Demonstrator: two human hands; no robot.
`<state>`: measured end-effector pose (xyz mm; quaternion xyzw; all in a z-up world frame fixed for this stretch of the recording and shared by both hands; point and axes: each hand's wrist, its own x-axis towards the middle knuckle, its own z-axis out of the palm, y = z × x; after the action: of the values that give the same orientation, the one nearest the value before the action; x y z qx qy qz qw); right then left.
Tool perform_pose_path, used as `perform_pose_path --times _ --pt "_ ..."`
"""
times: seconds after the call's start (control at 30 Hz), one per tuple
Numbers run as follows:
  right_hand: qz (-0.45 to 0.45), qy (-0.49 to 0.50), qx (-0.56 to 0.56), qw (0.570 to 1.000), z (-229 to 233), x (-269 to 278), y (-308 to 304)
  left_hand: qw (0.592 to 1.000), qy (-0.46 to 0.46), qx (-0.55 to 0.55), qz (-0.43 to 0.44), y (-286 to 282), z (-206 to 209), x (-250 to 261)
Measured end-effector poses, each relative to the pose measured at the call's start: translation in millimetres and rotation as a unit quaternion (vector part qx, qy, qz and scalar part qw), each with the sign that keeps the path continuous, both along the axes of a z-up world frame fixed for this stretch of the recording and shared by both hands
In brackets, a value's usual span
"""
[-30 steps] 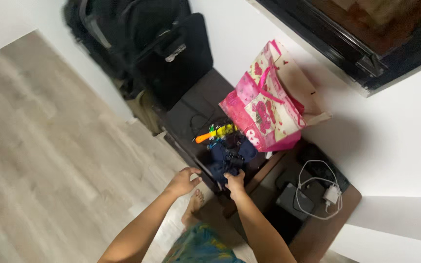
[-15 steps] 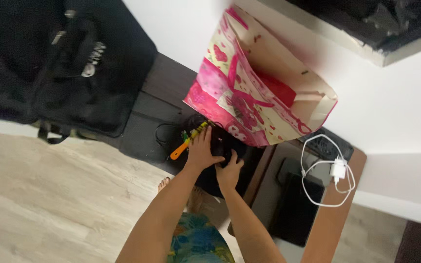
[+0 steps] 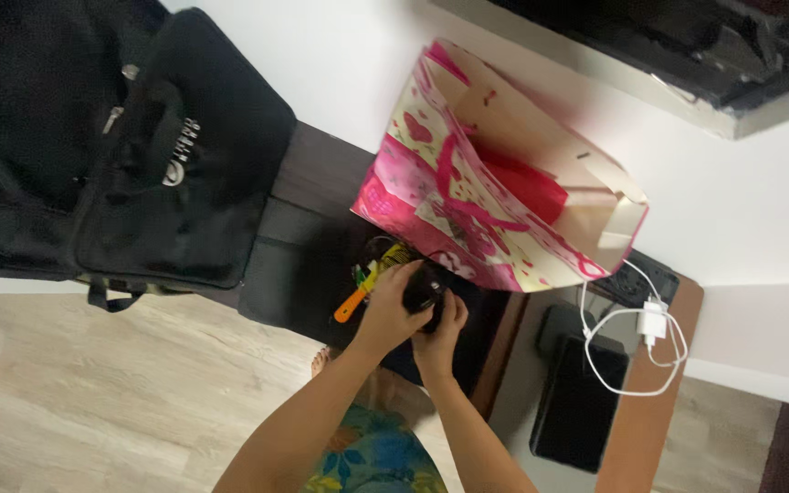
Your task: The person organizes items on a side table, places clothing in a laundry basket, and sweeps the floor around a chair and a standing fan before picking up the front grille of the fan.
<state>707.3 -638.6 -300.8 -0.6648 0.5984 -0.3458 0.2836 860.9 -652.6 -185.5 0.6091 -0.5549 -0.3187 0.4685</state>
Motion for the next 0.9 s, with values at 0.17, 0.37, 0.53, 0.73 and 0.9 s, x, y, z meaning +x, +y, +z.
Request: perform_pose_path --times 0.17,0.37,0.53,0.73,0.9 --pt "0.013 -0.431 0.036 0.902 -32.6 118.6 -19.4 0.989 -0.077 -0.086 0.093 17.4 12.8 81.0" --pt "0.064 -0.102 -0.047 0.992 -39.7 219.1 -27.9 0.982 -0.115 -0.007 0.15 17.5 -72.0 185.7" --pt "0.224 0.007 0.223 0.949 -8.3 222.0 -46.5 0.932 -0.214 0.247 0.159 10.7 -119.3 208.1" --pt "0.262 0.138 0.152 0.943 16.5 135.7 -68.3 0.906 -0.305 0.275 0.108 16.4 -91.3 205.8" --pt "0.332 0.347 -0.029 0.877 -6.8 97.9 -80.0 0.916 -0.332 0.178 0.139 28.9 -61.7 184.8"
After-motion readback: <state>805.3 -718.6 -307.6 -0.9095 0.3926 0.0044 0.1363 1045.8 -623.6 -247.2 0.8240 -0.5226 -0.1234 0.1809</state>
